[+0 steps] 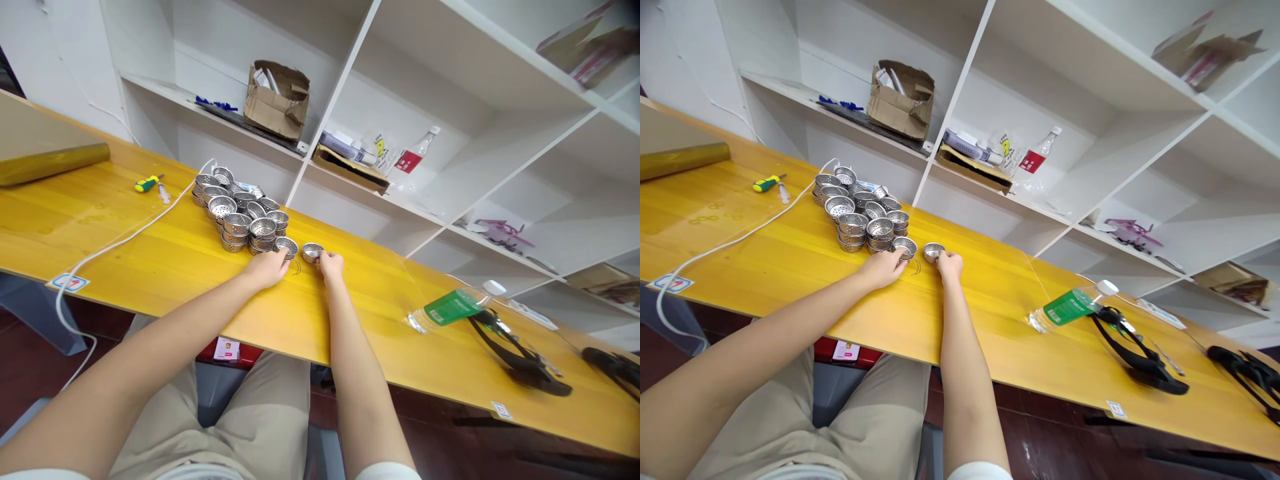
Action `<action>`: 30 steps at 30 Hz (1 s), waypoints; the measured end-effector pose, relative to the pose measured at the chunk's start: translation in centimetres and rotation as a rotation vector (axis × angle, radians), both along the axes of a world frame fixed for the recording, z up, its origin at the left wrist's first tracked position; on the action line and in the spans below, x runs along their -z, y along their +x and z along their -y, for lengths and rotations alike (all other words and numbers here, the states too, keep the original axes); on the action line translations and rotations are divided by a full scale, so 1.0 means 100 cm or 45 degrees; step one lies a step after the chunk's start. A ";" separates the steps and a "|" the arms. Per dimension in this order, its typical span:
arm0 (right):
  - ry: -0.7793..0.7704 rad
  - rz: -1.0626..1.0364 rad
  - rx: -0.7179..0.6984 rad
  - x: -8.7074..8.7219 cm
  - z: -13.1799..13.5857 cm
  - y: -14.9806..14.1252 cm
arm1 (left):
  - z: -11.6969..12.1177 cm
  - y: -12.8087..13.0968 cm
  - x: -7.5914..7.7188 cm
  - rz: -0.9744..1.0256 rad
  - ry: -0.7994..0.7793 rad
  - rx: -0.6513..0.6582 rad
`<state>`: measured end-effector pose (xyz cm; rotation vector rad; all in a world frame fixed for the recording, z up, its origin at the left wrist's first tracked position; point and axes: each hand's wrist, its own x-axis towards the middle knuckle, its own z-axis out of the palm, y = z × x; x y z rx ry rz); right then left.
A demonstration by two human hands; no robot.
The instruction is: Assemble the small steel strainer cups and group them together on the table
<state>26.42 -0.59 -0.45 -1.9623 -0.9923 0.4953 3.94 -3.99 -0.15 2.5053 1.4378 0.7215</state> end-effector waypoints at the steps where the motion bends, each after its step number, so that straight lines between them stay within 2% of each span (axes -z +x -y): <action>1: -0.070 0.063 -0.010 0.001 -0.001 0.003 | -0.001 0.000 0.000 0.004 -0.011 -0.008; 6: -0.269 0.360 0.007 -0.005 0.003 0.007 | -0.004 -0.001 -0.001 0.094 -0.026 -0.001; 9: -0.224 0.463 0.094 -0.015 0.010 0.004 | -0.004 -0.002 -0.002 0.130 -0.037 0.010; 11: -0.155 0.491 0.090 -0.021 0.014 0.003 | -0.003 -0.002 -0.002 0.138 -0.049 0.008; 14: -0.163 0.473 -0.097 -0.028 0.018 0.004 | -0.003 -0.001 -0.001 0.153 -0.051 0.017; 17: -0.316 0.436 -0.367 -0.031 0.020 0.002 | -0.005 -0.001 0.001 0.195 -0.048 0.035; 20: -0.461 0.531 -0.518 -0.030 0.023 -0.008 | -0.007 -0.002 0.004 0.237 -0.036 0.053; 24: -0.534 0.713 -0.505 -0.027 0.026 -0.026 | -0.007 -0.002 0.003 0.269 -0.015 0.064; 30: -0.486 0.648 -0.513 -0.022 0.024 -0.032 | -0.001 -0.002 -0.002 0.321 0.069 0.101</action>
